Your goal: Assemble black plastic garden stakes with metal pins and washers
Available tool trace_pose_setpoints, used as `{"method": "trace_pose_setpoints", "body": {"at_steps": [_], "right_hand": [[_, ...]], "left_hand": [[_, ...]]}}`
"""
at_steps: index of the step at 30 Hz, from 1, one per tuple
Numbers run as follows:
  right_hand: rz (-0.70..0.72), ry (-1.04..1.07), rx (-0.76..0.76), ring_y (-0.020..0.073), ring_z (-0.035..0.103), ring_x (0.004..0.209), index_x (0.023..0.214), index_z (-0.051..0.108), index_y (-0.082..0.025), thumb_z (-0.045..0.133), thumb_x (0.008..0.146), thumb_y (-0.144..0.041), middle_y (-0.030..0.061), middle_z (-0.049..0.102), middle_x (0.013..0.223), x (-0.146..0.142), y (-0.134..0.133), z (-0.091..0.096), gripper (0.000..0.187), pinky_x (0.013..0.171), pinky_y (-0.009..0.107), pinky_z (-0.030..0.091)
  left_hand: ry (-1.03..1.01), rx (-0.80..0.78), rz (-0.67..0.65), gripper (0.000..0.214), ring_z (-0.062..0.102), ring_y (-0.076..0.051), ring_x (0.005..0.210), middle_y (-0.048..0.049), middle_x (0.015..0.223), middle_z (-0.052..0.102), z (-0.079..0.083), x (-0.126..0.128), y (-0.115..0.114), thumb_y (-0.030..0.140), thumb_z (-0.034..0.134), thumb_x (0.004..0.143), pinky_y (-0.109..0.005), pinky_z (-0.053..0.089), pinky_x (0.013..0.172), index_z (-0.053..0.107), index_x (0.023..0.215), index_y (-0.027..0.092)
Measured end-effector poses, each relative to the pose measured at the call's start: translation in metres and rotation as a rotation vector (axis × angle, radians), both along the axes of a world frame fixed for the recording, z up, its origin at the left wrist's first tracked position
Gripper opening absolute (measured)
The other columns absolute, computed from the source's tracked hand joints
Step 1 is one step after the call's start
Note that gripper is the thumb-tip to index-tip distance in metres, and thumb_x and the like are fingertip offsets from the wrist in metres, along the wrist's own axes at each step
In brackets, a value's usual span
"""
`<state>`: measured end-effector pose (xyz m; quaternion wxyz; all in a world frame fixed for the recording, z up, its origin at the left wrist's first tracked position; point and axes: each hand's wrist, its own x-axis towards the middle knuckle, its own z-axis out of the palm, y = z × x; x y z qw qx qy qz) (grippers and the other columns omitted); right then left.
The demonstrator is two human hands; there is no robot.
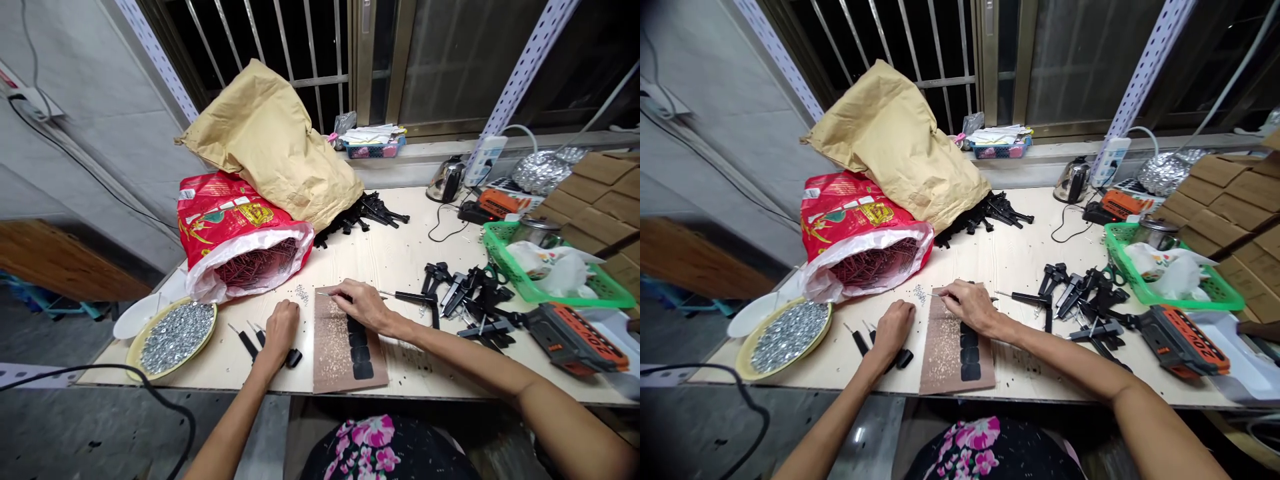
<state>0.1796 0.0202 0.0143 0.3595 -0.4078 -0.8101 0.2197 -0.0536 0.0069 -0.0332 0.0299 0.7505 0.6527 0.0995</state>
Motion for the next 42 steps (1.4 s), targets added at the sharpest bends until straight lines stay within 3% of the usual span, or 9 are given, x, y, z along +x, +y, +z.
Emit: {"method": "trace_pose_setpoints", "body": {"at_steps": [3, 6, 8, 10, 19, 26, 32, 38, 42], "right_hand": [[0.003, -0.033, 0.051, 0.0127, 0.062, 0.083, 0.101, 0.067, -0.021, 0.054, 0.088, -0.017, 0.0018, 0.067, 0.091, 0.000, -0.001, -0.005, 0.019, 0.074, 0.023, 0.045], [0.034, -0.056, 0.090, 0.0126, 0.062, 0.084, 0.103, 0.066, -0.021, 0.054, 0.088, -0.017, 0.0028, 0.066, 0.092, -0.002, -0.002, -0.009, 0.020, 0.071, 0.021, 0.044], [0.051, -0.079, 0.102, 0.0130, 0.061, 0.084, 0.105, 0.066, -0.021, 0.054, 0.089, -0.017, 0.0031, 0.065, 0.093, -0.004, -0.003, -0.008, 0.020, 0.071, 0.021, 0.044], [0.054, -0.105, 0.112, 0.0130, 0.061, 0.083, 0.107, 0.065, -0.021, 0.053, 0.090, -0.019, 0.0029, 0.065, 0.093, -0.005, -0.004, -0.006, 0.021, 0.069, 0.021, 0.043], [0.040, -0.177, 0.175, 0.0126, 0.059, 0.084, 0.106, 0.064, -0.022, 0.052, 0.091, -0.021, 0.0022, 0.063, 0.093, 0.000, -0.005, -0.002, 0.020, 0.063, 0.021, 0.039], [0.030, -0.306, 0.244, 0.0128, 0.056, 0.083, 0.103, 0.064, -0.022, 0.053, 0.090, -0.022, 0.0025, 0.061, 0.093, 0.003, -0.005, -0.002, 0.016, 0.062, 0.022, 0.036], [-0.041, -0.447, 0.368, 0.0143, 0.051, 0.078, 0.094, 0.064, -0.021, 0.049, 0.093, -0.024, 0.0028, 0.061, 0.086, 0.002, -0.007, 0.002, 0.015, 0.058, 0.025, 0.032], [-0.020, -0.531, 0.478, 0.0165, 0.048, 0.078, 0.090, 0.061, -0.018, 0.042, 0.094, -0.015, 0.0046, 0.060, 0.085, 0.004, -0.009, -0.001, 0.020, 0.058, 0.027, 0.029], [-0.005, -0.503, 0.444, 0.0162, 0.049, 0.080, 0.091, 0.060, -0.017, 0.042, 0.095, -0.016, 0.0045, 0.060, 0.084, 0.006, -0.009, -0.007, 0.018, 0.058, 0.026, 0.030]], "left_hand": [[-0.636, -0.051, 0.190, 0.020, 0.059, -0.018, 0.071, -0.0058, 0.079, 0.063, 0.006, 0.001, -0.001, 0.032, 0.054, 0.082, -0.031, 0.046, 0.070, 0.064, 0.081, 0.015], [-1.335, -0.259, 0.352, 0.032, 0.055, -0.012, 0.058, -0.0007, 0.067, 0.061, 0.018, 0.013, -0.007, 0.040, 0.072, 0.068, -0.025, 0.046, 0.059, 0.065, 0.081, 0.012], [-1.613, -0.356, 0.364, 0.036, 0.053, -0.009, 0.056, 0.0007, 0.066, 0.060, 0.027, 0.022, -0.011, 0.037, 0.079, 0.059, -0.021, 0.045, 0.056, 0.066, 0.082, 0.011], [-1.731, -0.403, 0.356, 0.036, 0.053, -0.007, 0.056, 0.0007, 0.065, 0.060, 0.035, 0.030, -0.014, 0.032, 0.082, 0.056, -0.019, 0.044, 0.054, 0.066, 0.079, 0.010], [-1.780, -0.461, 0.265, 0.031, 0.055, -0.008, 0.057, -0.0019, 0.066, 0.063, 0.039, 0.041, -0.011, 0.028, 0.082, 0.059, -0.019, 0.047, 0.054, 0.067, 0.078, 0.009], [-1.728, -0.465, 0.281, 0.032, 0.055, -0.008, 0.056, -0.0019, 0.065, 0.063, 0.043, 0.047, -0.012, 0.030, 0.083, 0.056, -0.020, 0.048, 0.056, 0.068, 0.076, 0.009], [-1.526, -0.327, 0.302, 0.040, 0.056, -0.010, 0.056, -0.0025, 0.068, 0.066, 0.040, 0.049, -0.014, 0.040, 0.080, 0.057, -0.025, 0.049, 0.059, 0.070, 0.082, 0.011], [-1.199, -0.201, 0.223, 0.035, 0.057, -0.013, 0.055, -0.0013, 0.062, 0.064, 0.038, 0.051, -0.015, 0.045, 0.074, 0.064, -0.026, 0.048, 0.060, 0.071, 0.079, 0.013], [-1.224, -0.227, 0.214, 0.036, 0.057, -0.013, 0.054, -0.0009, 0.060, 0.064, 0.038, 0.050, -0.014, 0.045, 0.074, 0.064, -0.025, 0.047, 0.059, 0.071, 0.080, 0.013]]}}
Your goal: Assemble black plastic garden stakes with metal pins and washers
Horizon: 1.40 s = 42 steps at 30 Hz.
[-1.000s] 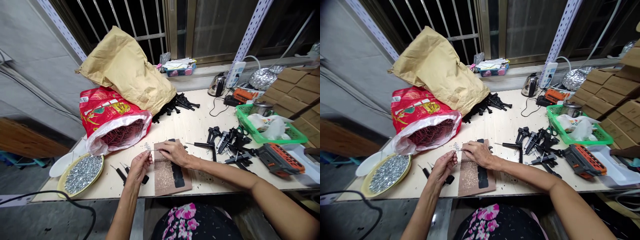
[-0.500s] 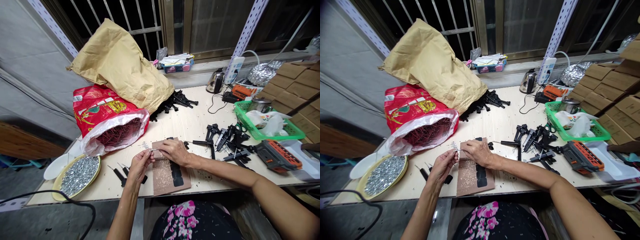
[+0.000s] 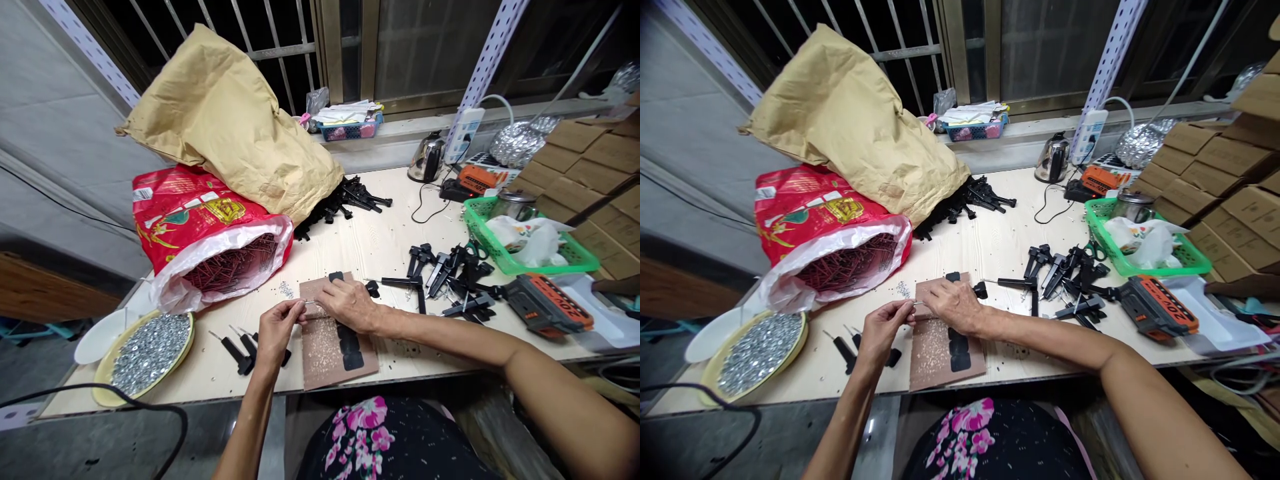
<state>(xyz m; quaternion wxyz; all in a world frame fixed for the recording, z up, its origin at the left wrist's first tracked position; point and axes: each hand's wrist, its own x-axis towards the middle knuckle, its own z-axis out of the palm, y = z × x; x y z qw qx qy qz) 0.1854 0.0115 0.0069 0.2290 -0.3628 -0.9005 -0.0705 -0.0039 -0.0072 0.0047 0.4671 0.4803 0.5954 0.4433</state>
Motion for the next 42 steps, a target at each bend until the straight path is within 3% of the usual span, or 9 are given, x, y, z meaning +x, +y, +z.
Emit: {"method": "trace_pose_setpoints", "body": {"at_steps": [9, 16, 21, 27, 31, 37, 42], "right_hand": [[-0.002, 0.004, -0.026, 0.0149, 0.051, 0.077, 0.089, 0.058, -0.016, 0.042, 0.094, -0.015, 0.0040, 0.060, 0.084, -0.001, 0.000, -0.004, 0.017, 0.057, 0.026, 0.030], [-0.012, 0.082, -0.036, 0.0147, 0.054, 0.082, 0.088, 0.061, -0.017, 0.044, 0.095, -0.021, 0.0040, 0.061, 0.082, -0.002, 0.003, -0.007, 0.019, 0.062, 0.025, 0.032], [-0.020, 0.103, -0.036, 0.0149, 0.054, 0.084, 0.089, 0.062, -0.018, 0.043, 0.096, -0.026, 0.0038, 0.062, 0.084, -0.003, 0.003, -0.008, 0.022, 0.061, 0.025, 0.032], [-0.072, 0.170, -0.214, 0.0122, 0.056, 0.077, 0.087, 0.061, -0.016, 0.046, 0.095, -0.027, 0.0039, 0.063, 0.088, -0.003, 0.002, 0.001, 0.020, 0.056, 0.023, 0.030], [-0.058, 0.222, -0.257, 0.0119, 0.056, 0.079, 0.093, 0.061, -0.017, 0.051, 0.092, -0.026, 0.0034, 0.063, 0.093, -0.002, 0.004, 0.000, 0.014, 0.060, 0.023, 0.032], [-0.061, 0.166, -0.103, 0.0142, 0.053, 0.081, 0.090, 0.062, -0.018, 0.046, 0.095, -0.027, 0.0035, 0.063, 0.088, -0.003, 0.004, -0.006, 0.019, 0.064, 0.026, 0.033], [-0.011, 0.058, 0.020, 0.0152, 0.052, 0.079, 0.089, 0.062, -0.018, 0.040, 0.096, -0.020, 0.0037, 0.062, 0.082, -0.002, 0.004, -0.009, 0.023, 0.061, 0.028, 0.030]], "left_hand": [[-0.050, -0.043, -0.007, 0.036, 0.057, -0.012, 0.052, -0.0002, 0.057, 0.063, -0.001, 0.001, 0.000, 0.044, 0.076, 0.062, -0.024, 0.048, 0.057, 0.071, 0.079, 0.013], [-0.272, -0.113, 0.038, 0.040, 0.057, -0.010, 0.054, -0.0009, 0.066, 0.066, -0.006, 0.006, -0.001, 0.039, 0.080, 0.057, -0.025, 0.050, 0.059, 0.070, 0.084, 0.011], [-0.308, -0.123, 0.055, 0.037, 0.053, -0.008, 0.050, 0.0004, 0.061, 0.062, -0.008, 0.007, 0.001, 0.039, 0.080, 0.057, -0.023, 0.049, 0.054, 0.069, 0.077, 0.010], [-0.277, -0.091, 0.076, 0.040, 0.058, -0.011, 0.056, -0.0029, 0.071, 0.067, -0.006, 0.008, 0.000, 0.040, 0.079, 0.059, -0.027, 0.051, 0.062, 0.070, 0.084, 0.010], [-0.334, -0.117, 0.105, 0.044, 0.058, -0.010, 0.057, -0.0029, 0.072, 0.068, -0.004, 0.012, 0.001, 0.040, 0.081, 0.055, -0.027, 0.053, 0.064, 0.069, 0.085, 0.011], [-0.455, -0.233, 0.065, 0.042, 0.054, -0.007, 0.052, -0.0009, 0.064, 0.064, -0.005, 0.010, 0.007, 0.035, 0.086, 0.048, -0.021, 0.051, 0.055, 0.069, 0.077, 0.009], [-0.291, -0.148, 0.046, 0.038, 0.055, -0.008, 0.051, 0.0003, 0.061, 0.063, -0.005, 0.008, 0.005, 0.037, 0.083, 0.054, -0.021, 0.049, 0.054, 0.069, 0.078, 0.010]]}}
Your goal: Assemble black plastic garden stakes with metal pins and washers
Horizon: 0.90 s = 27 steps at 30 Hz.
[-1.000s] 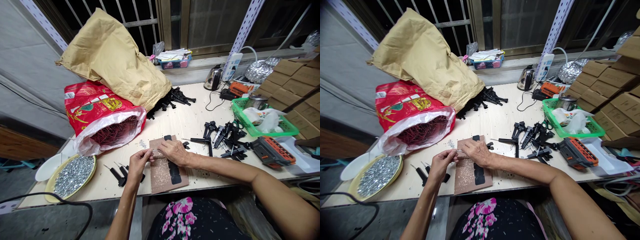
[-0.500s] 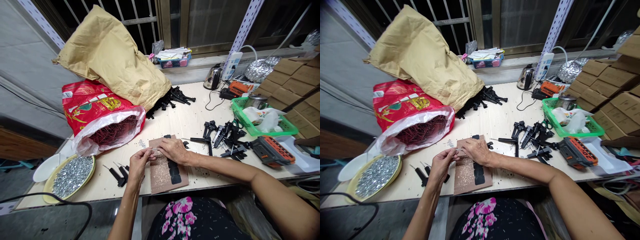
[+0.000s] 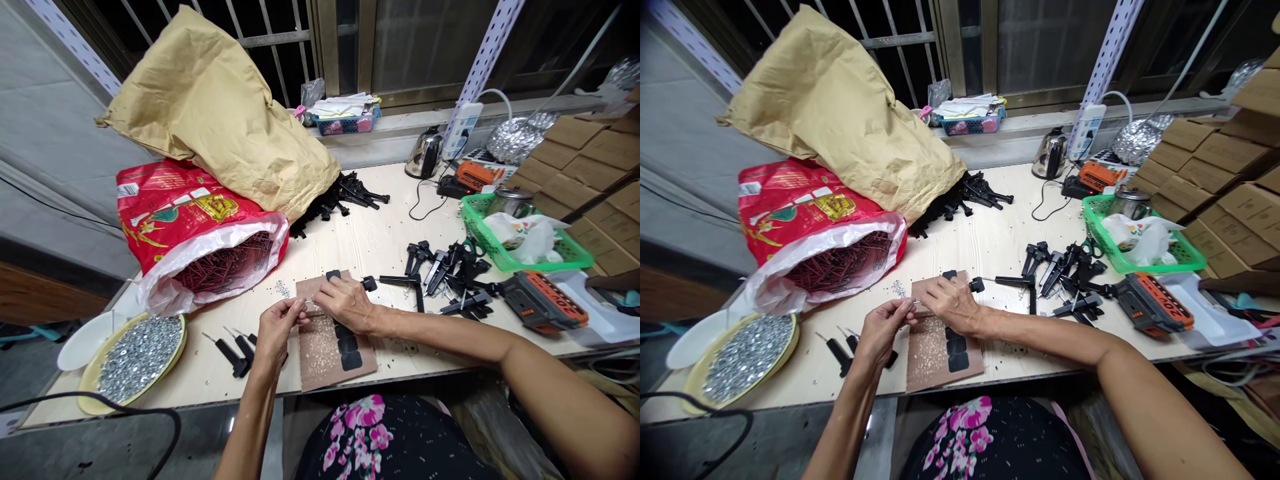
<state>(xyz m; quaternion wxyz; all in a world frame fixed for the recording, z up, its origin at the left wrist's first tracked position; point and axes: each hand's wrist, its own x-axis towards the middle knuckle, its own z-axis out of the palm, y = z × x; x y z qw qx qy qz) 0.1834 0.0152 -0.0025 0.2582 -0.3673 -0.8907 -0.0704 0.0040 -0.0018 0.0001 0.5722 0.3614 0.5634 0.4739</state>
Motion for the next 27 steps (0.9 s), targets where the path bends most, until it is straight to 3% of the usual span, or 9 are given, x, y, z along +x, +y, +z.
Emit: {"method": "trace_pose_setpoints", "body": {"at_steps": [4, 15, 18, 21, 27], "right_hand": [[-0.028, 0.040, -0.118, 0.0136, 0.052, 0.073, 0.082, 0.060, -0.016, 0.040, 0.097, -0.026, 0.0036, 0.062, 0.078, -0.0002, 0.0008, -0.0009, 0.027, 0.058, 0.025, 0.030], [-0.021, 0.094, -0.385, 0.0109, 0.052, 0.070, 0.091, 0.058, -0.015, 0.043, 0.096, -0.031, 0.0040, 0.059, 0.089, 0.0025, 0.0004, 0.0050, 0.022, 0.054, 0.021, 0.033], [0.020, 0.118, -0.383, 0.0118, 0.054, 0.075, 0.095, 0.057, -0.015, 0.046, 0.095, -0.029, 0.0052, 0.059, 0.093, 0.0032, 0.0012, 0.0055, 0.018, 0.057, 0.021, 0.037], [0.010, 0.064, -0.334, 0.0124, 0.053, 0.072, 0.088, 0.058, -0.014, 0.043, 0.096, -0.030, 0.0056, 0.058, 0.087, 0.0030, 0.0024, 0.0040, 0.024, 0.056, 0.022, 0.036], [0.076, 0.130, -0.396, 0.0113, 0.052, 0.074, 0.096, 0.058, -0.013, 0.045, 0.095, -0.030, 0.0057, 0.056, 0.093, 0.0053, 0.0030, 0.0006, 0.021, 0.059, 0.021, 0.039]], "left_hand": [[0.104, 0.032, -0.047, 0.039, 0.057, -0.010, 0.050, 0.0008, 0.058, 0.062, 0.0031, -0.0014, -0.0008, 0.040, 0.080, 0.059, -0.022, 0.046, 0.054, 0.069, 0.081, 0.010], [0.129, 0.045, -0.087, 0.036, 0.057, -0.010, 0.052, 0.0012, 0.060, 0.062, 0.0027, -0.0025, -0.0008, 0.039, 0.077, 0.063, -0.022, 0.047, 0.057, 0.068, 0.083, 0.010], [0.131, 0.042, -0.099, 0.036, 0.057, -0.010, 0.051, 0.0017, 0.059, 0.062, 0.0025, -0.0031, -0.0004, 0.039, 0.076, 0.065, -0.022, 0.047, 0.057, 0.068, 0.084, 0.010], [0.133, 0.040, -0.111, 0.035, 0.057, -0.010, 0.051, 0.0017, 0.059, 0.061, 0.0018, -0.0029, 0.0000, 0.039, 0.076, 0.065, -0.022, 0.046, 0.057, 0.068, 0.083, 0.010], [0.120, 0.020, -0.145, 0.035, 0.055, -0.010, 0.050, 0.0015, 0.058, 0.061, 0.0020, -0.0009, 0.0003, 0.040, 0.076, 0.063, -0.023, 0.047, 0.056, 0.067, 0.079, 0.010]]}}
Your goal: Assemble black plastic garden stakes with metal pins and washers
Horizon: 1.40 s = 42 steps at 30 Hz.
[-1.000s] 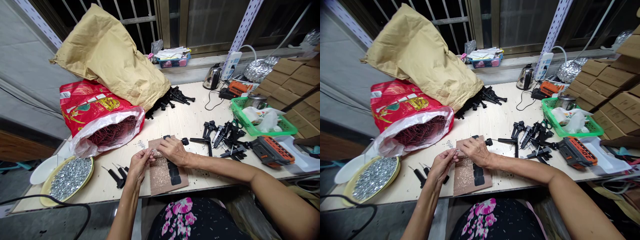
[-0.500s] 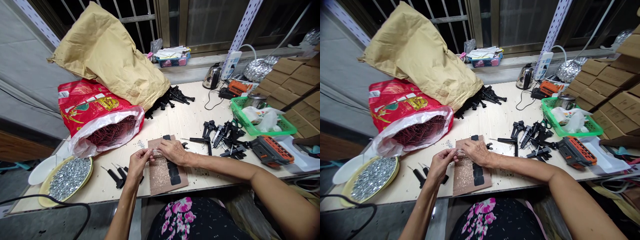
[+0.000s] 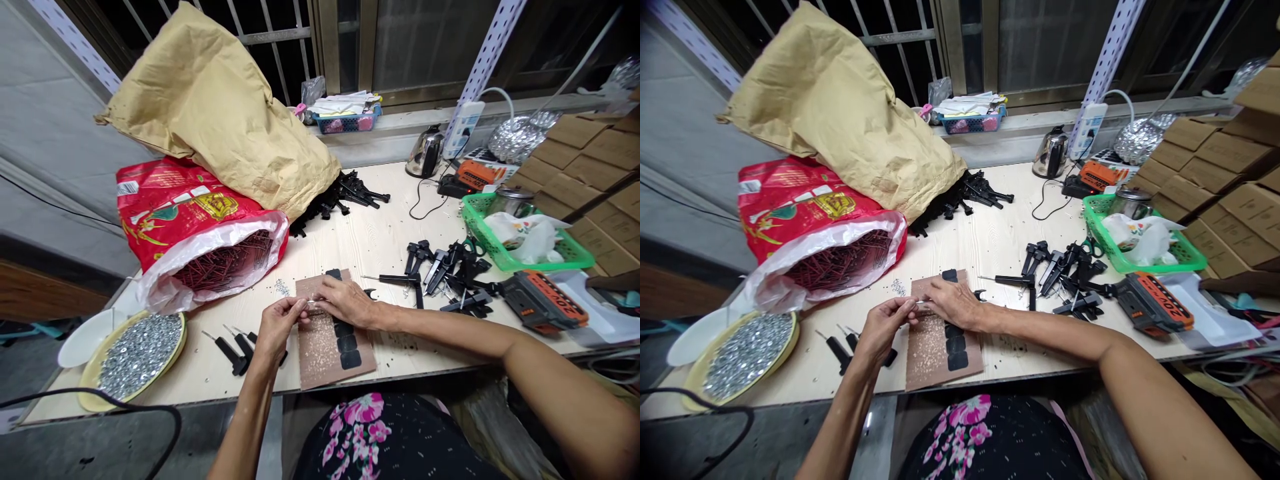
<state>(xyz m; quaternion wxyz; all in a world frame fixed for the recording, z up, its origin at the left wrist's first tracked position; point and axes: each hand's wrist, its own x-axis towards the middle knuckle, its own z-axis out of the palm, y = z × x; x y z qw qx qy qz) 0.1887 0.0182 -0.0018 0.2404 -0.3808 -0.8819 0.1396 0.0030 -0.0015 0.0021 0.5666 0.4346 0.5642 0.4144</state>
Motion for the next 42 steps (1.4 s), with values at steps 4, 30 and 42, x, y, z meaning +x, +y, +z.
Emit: {"method": "trace_pose_setpoints", "body": {"at_steps": [4, 30, 42], "right_hand": [[0.009, 0.009, -0.051, 0.0105, 0.049, 0.068, 0.092, 0.060, -0.014, 0.043, 0.096, -0.029, 0.0041, 0.053, 0.085, 0.002, -0.001, -0.001, 0.023, 0.057, 0.021, 0.038], [0.333, -0.180, 0.078, 0.0112, 0.047, 0.074, 0.086, 0.057, -0.011, 0.032, 0.098, -0.019, 0.0035, 0.054, 0.080, 0.068, 0.027, -0.021, 0.028, 0.056, 0.021, 0.042], [0.223, -0.185, -0.034, 0.0100, 0.045, 0.072, 0.081, 0.053, -0.012, 0.030, 0.097, -0.013, 0.0027, 0.050, 0.080, 0.062, 0.032, -0.010, 0.028, 0.055, 0.019, 0.041]], "left_hand": [[0.004, -0.020, -0.025, 0.036, 0.054, -0.009, 0.049, 0.0007, 0.058, 0.061, 0.000, 0.002, 0.001, 0.043, 0.077, 0.061, -0.023, 0.046, 0.055, 0.067, 0.073, 0.010], [0.423, 0.242, 0.089, 0.049, 0.047, -0.012, 0.059, -0.0001, 0.076, 0.054, -0.041, 0.021, -0.022, 0.051, 0.045, 0.086, -0.024, 0.042, 0.055, 0.061, 0.120, 0.018], [0.424, 0.245, 0.099, 0.047, 0.045, -0.012, 0.055, 0.0020, 0.072, 0.051, -0.039, 0.024, -0.023, 0.051, 0.047, 0.086, -0.024, 0.040, 0.055, 0.063, 0.116, 0.019]]}}
